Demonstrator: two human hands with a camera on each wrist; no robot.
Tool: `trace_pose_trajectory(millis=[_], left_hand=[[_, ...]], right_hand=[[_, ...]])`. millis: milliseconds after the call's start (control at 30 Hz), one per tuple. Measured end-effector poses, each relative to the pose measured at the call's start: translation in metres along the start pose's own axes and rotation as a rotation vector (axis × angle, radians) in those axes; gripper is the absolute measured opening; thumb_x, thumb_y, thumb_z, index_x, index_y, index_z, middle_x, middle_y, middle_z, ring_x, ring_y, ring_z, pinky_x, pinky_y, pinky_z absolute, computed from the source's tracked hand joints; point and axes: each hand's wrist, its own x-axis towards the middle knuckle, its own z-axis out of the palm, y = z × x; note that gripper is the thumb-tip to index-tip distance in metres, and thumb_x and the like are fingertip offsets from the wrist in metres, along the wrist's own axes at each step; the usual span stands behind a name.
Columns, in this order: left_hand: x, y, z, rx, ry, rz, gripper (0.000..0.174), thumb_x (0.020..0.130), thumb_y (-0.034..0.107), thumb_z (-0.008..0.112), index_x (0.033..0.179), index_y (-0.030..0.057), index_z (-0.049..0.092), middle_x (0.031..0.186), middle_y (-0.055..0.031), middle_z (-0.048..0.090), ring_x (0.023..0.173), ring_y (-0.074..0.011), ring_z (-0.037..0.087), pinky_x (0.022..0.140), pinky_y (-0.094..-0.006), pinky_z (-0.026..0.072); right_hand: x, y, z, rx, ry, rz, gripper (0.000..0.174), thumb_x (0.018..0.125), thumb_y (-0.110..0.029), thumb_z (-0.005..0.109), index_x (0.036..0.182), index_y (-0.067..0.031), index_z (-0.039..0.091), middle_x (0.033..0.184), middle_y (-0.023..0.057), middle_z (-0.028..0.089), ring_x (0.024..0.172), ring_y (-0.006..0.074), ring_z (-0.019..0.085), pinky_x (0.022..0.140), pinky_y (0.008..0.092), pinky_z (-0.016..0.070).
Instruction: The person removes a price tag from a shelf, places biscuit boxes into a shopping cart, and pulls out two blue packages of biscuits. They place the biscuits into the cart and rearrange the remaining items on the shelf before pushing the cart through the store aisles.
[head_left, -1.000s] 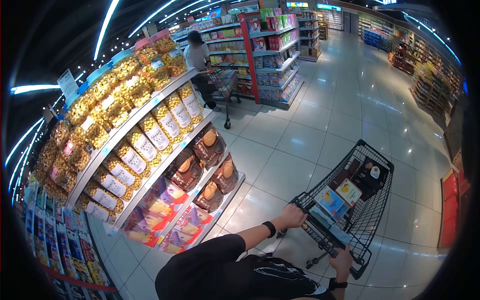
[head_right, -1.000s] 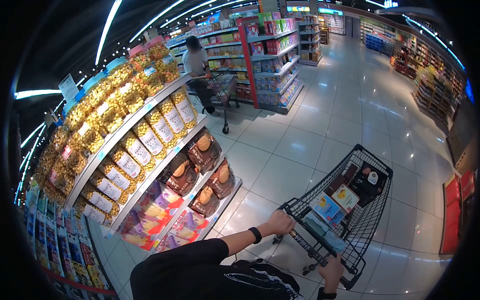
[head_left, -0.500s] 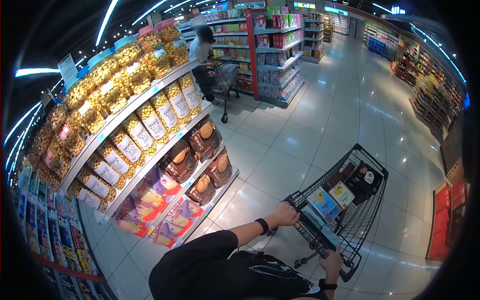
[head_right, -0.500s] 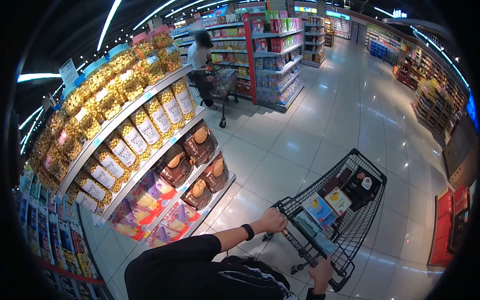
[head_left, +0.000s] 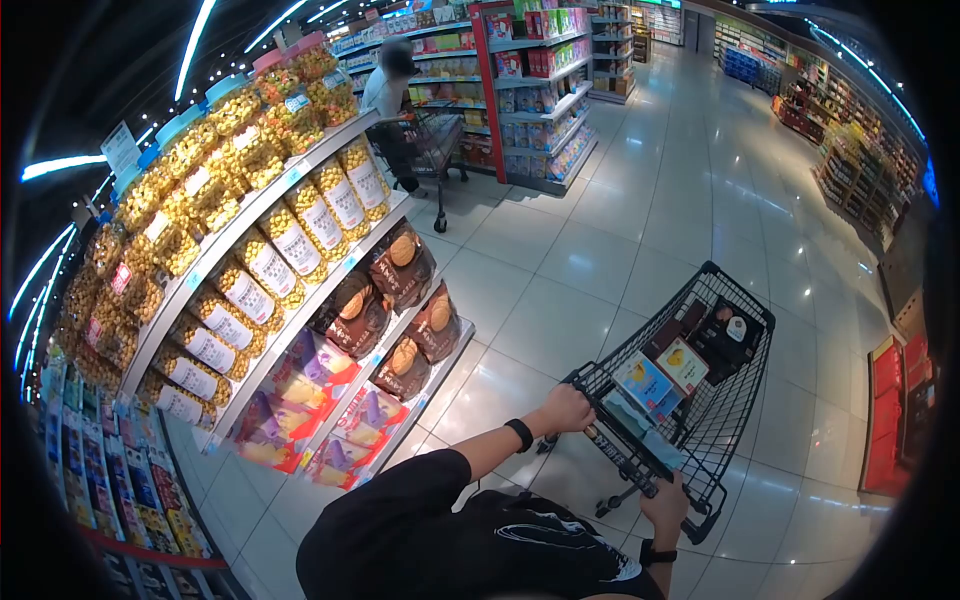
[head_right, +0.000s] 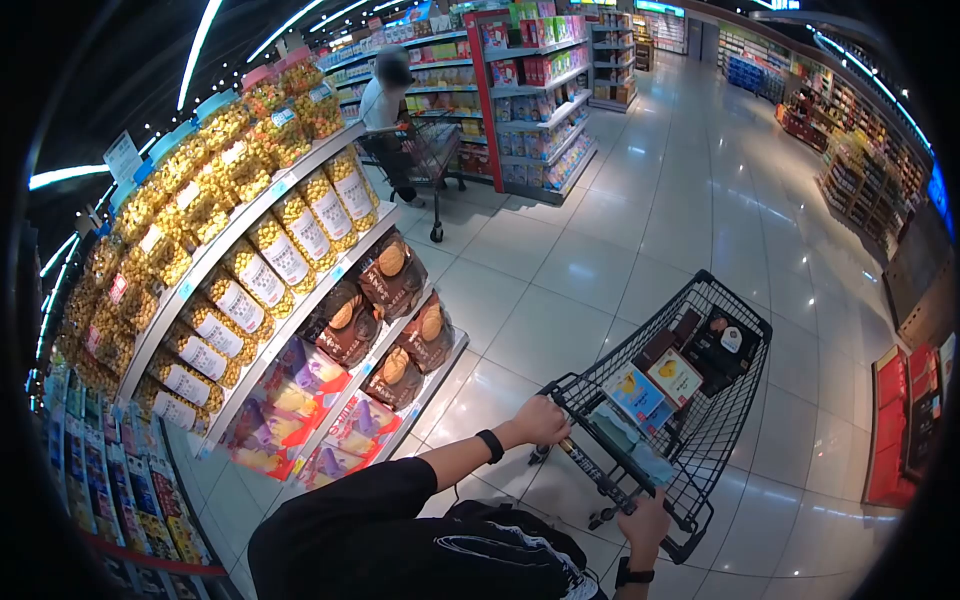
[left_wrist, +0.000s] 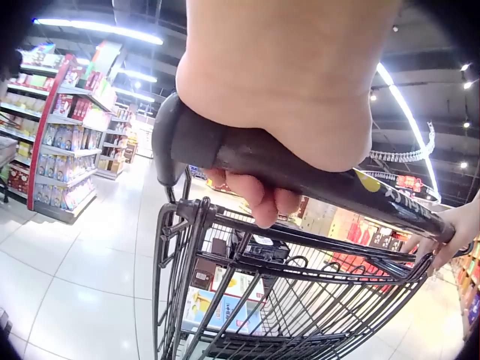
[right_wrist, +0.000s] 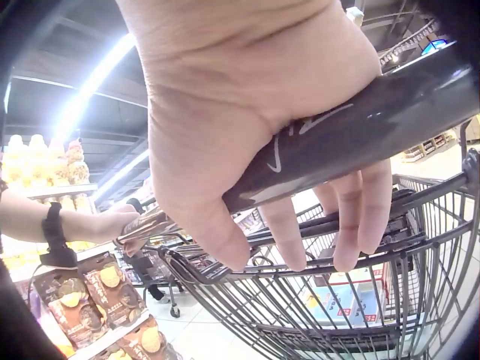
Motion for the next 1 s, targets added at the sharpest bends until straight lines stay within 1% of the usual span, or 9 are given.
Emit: trace_pose_trajectory(millis=[300,400,567,600,700,767,900,967,1000], left_hand=[[-0.003,0.009,-0.002,0.035,-0.01,-0.058,0.039,0.081,0.03,0.051,0.052,0.0074,0.063,0.055,-0.012,0.062,0.053,-0.0306,0.063,0.059,-0.042,0.0497],[-0.004,0.011,-0.004,0.043,-0.033,-0.064,0.042,0.083,0.033,0.049,0.053,0.0077,0.064,0.057,-0.0117,0.063,0.054,-0.0303,0.063,0.061,-0.0419,0.0494],[-0.007,0.009,0.007,-0.061,-0.01,-0.069,0.04,0.083,0.03,0.053,0.052,0.007,0.064,0.053,-0.0107,0.062,0.052,-0.0334,0.062,0.065,-0.0451,0.0513],[-0.004,0.014,-0.022,-0.238,-0.192,-0.157,0.032,0.084,0.028,0.059,0.066,0.0039,0.069,0.067,-0.0132,0.066,0.063,-0.0331,0.065,0.071,-0.0435,0.0527],[-0.011,0.003,-0.083,-0.776,0.106,0.059,0.025,0.086,0.026,0.063,0.087,0.002,0.071,0.086,-0.0154,0.068,0.079,-0.0322,0.066,0.074,-0.039,0.0533],[-0.02,-0.001,-0.177,-0.722,0.031,0.234,0.02,0.088,0.014,0.065,0.105,0.0026,0.067,0.103,-0.0116,0.066,0.091,-0.0288,0.065,0.069,-0.0374,0.0535],[-0.074,0.037,-0.345,-0.453,0.403,0.539,0.014,0.081,0.011,0.069,0.095,0.0081,0.07,0.094,-0.0066,0.068,0.086,-0.0241,0.066,0.071,-0.0338,0.0513],[-0.112,0.069,-0.374,-0.601,0.201,0.286,0.02,0.076,0.02,0.074,0.094,0.01,0.071,0.097,-0.0036,0.069,0.085,-0.0233,0.066,0.069,-0.0327,0.0516],[-0.114,0.09,-0.376,-0.565,0.808,0.62,0.009,0.08,0.02,0.072,0.084,0.0139,0.067,0.08,0.0018,0.063,0.07,-0.016,0.06,0.063,-0.0282,0.0459]], right_hand=[[0.002,0.008,0.01,-0.009,0.066,-0.023,0.022,0.067,-0.028,0.073,0.084,-0.0132,0.074,0.14,0.0163,0.049,0.092,0.0359,0.067,0.082,0.0417,0.0544],[-0.002,-0.002,-0.003,-0.012,-0.03,0.049,0.034,0.07,-0.027,0.07,0.101,-0.013,0.075,0.144,0.0132,0.046,0.105,0.0337,0.064,0.092,0.0415,0.0503],[-0.004,0.001,-0.004,-0.026,-0.04,0.04,0.034,0.07,-0.028,0.072,0.101,-0.0121,0.075,0.144,0.0132,0.046,0.104,0.0338,0.064,0.092,0.0409,0.0506],[-0.005,0.0,-0.003,-0.034,-0.044,0.048,0.034,0.07,-0.028,0.071,0.1,-0.012,0.076,0.144,0.0133,0.046,0.103,0.0342,0.065,0.092,0.0408,0.0508],[-0.006,0.005,0.002,-0.052,-0.018,0.033,0.031,0.071,-0.028,0.07,0.097,-0.0109,0.076,0.143,0.0169,0.046,0.1,0.0356,0.066,0.09,0.0411,0.0516],[-0.006,0.007,0.001,-0.068,-0.043,-0.034,0.031,0.072,-0.029,0.069,0.095,-0.0103,0.076,0.143,0.0205,0.046,0.099,0.0357,0.066,0.088,0.0416,0.0524],[-0.002,0.011,0.005,-0.065,-0.06,-0.062,0.029,0.071,-0.031,0.068,0.089,-0.0105,0.077,0.142,0.022,0.046,0.098,0.0359,0.067,0.087,0.0413,0.0532],[-0.003,0.01,0.003,-0.057,-0.064,-0.061,0.028,0.071,-0.031,0.068,0.088,-0.0108,0.077,0.142,0.022,0.046,0.098,0.0357,0.067,0.088,0.0412,0.0531],[-0.002,0.01,0.005,-0.053,-0.062,-0.063,0.029,0.071,-0.032,0.068,0.089,-0.011,0.077,0.143,0.0215,0.046,0.099,0.0355,0.066,0.088,0.0413,0.053]])
